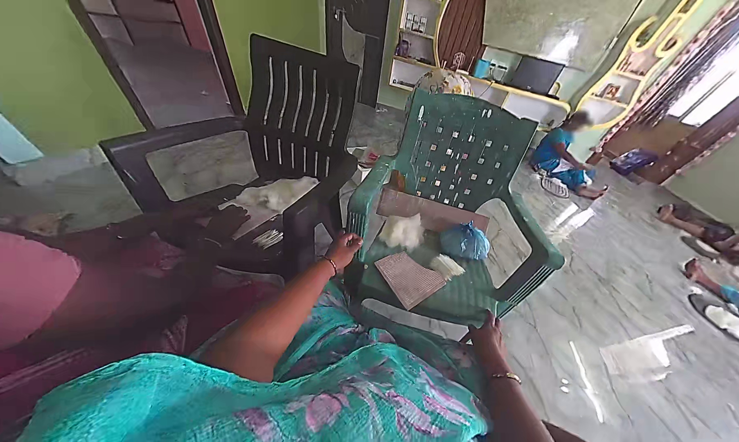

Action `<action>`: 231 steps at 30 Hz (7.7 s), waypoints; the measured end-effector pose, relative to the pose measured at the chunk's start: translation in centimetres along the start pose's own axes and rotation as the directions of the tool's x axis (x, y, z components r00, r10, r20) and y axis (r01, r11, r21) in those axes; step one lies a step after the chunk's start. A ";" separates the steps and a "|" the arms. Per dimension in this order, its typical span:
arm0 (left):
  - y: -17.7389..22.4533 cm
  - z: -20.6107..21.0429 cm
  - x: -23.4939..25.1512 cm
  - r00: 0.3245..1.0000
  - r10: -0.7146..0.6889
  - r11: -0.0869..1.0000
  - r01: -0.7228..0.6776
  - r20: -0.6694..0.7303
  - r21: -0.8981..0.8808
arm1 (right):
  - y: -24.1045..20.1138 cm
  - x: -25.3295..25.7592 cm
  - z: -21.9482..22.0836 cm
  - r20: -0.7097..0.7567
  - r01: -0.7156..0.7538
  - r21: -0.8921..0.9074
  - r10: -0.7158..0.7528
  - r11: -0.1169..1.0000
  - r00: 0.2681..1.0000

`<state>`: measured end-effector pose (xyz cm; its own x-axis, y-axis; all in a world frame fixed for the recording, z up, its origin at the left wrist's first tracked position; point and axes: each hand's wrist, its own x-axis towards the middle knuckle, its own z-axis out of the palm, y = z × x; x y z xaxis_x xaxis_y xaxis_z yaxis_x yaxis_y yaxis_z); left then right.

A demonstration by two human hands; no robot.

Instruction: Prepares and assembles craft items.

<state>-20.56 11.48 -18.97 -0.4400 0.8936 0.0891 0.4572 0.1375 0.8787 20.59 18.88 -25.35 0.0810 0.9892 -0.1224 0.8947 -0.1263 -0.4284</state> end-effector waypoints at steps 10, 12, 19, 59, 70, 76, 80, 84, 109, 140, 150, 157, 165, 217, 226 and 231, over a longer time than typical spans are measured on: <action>0.9 0.3 -4.4 0.981 0.010 0.998 -0.024 0.194 0.066 | 0.0 -1.0 0.4 -0.040 -0.012 0.020 0.013 1.000 0.999; 1.1 0.4 -5.6 0.986 -0.008 0.998 -0.003 0.166 0.066 | -0.1 -1.5 0.4 -0.028 -0.006 0.011 0.006 1.000 1.000; 0.2 -1.2 -6.5 0.985 -0.027 0.999 0.021 0.168 0.037 | 1.4 -0.6 0.3 -0.083 0.075 0.069 -0.069 0.995 0.994; -6.8 -2.5 -10.6 0.862 -0.267 0.582 -0.213 0.431 0.785 | 0.2 2.8 0.7 -0.114 -0.219 0.503 0.315 0.836 0.942; -4.1 -2.3 -12.1 0.875 -0.297 0.670 -0.096 0.384 0.736 | 1.0 1.5 0.6 -0.193 -0.096 0.299 0.159 0.949 0.968; -1.0 -4.0 -13.4 0.759 -0.273 0.778 -0.187 0.591 0.600 | 0.2 0.3 0.0 -0.175 -0.043 0.165 0.073 0.985 0.982; -0.5 -6.0 -17.1 0.622 -0.155 0.935 -0.159 0.767 0.318 | 0.2 0.4 -0.2 -0.177 -0.042 0.198 0.077 0.979 0.981; -2.6 -6.8 -19.6 0.755 -0.240 0.955 0.072 0.610 0.286 | 0.5 0.8 0.2 -0.168 -0.036 0.216 0.074 0.976 0.983; -1.8 -1.6 -11.5 0.997 -0.068 0.957 0.059 -0.021 -0.286 | 3.9 5.0 -0.1 -0.068 -0.099 0.582 0.170 0.807 0.983; -3.0 -1.5 -12.1 0.999 -0.043 0.971 0.038 -0.016 -0.235 | 3.0 0.5 -0.3 -0.116 -0.164 0.549 0.269 0.820 0.956; -4.9 0.7 -13.8 0.772 0.635 0.738 -0.600 -0.016 0.308 | 3.3 0.4 0.8 -0.144 -0.128 0.494 0.226 0.860 0.963; -1.5 3.8 -11.4 0.759 0.111 0.846 -0.411 0.642 0.340 | 2.6 0.7 0.6 -0.142 -0.188 0.425 0.270 0.885 0.952; -4.4 5.6 -9.4 0.837 0.140 0.960 -0.247 0.529 0.136 | -5.3 0.5 -0.7 -0.336 0.492 0.081 -0.441 0.867 0.832; 4.4 9.3 -7.4 0.860 -0.193 0.909 0.337 0.472 -0.243 | -10.6 -3.9 3.0 0.103 0.055 0.950 -0.474 0.307 0.874; 3.8 10.1 -7.2 0.886 -0.246 0.927 0.334 0.394 -0.170 | -10.6 -3.4 3.7 0.215 0.031 0.918 -0.560 0.396 0.800; 3.6 10.4 -7.3 0.877 -0.264 0.918 0.356 0.401 -0.174 | -10.9 -3.2 3.4 0.204 0.041 0.884 -0.462 0.466 0.863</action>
<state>-7.63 9.91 -21.31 -0.1970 0.9189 -0.3419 0.1288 0.3700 0.9201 9.10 16.87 -23.37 -0.4333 0.8967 -0.0900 0.0324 -0.0843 -0.9959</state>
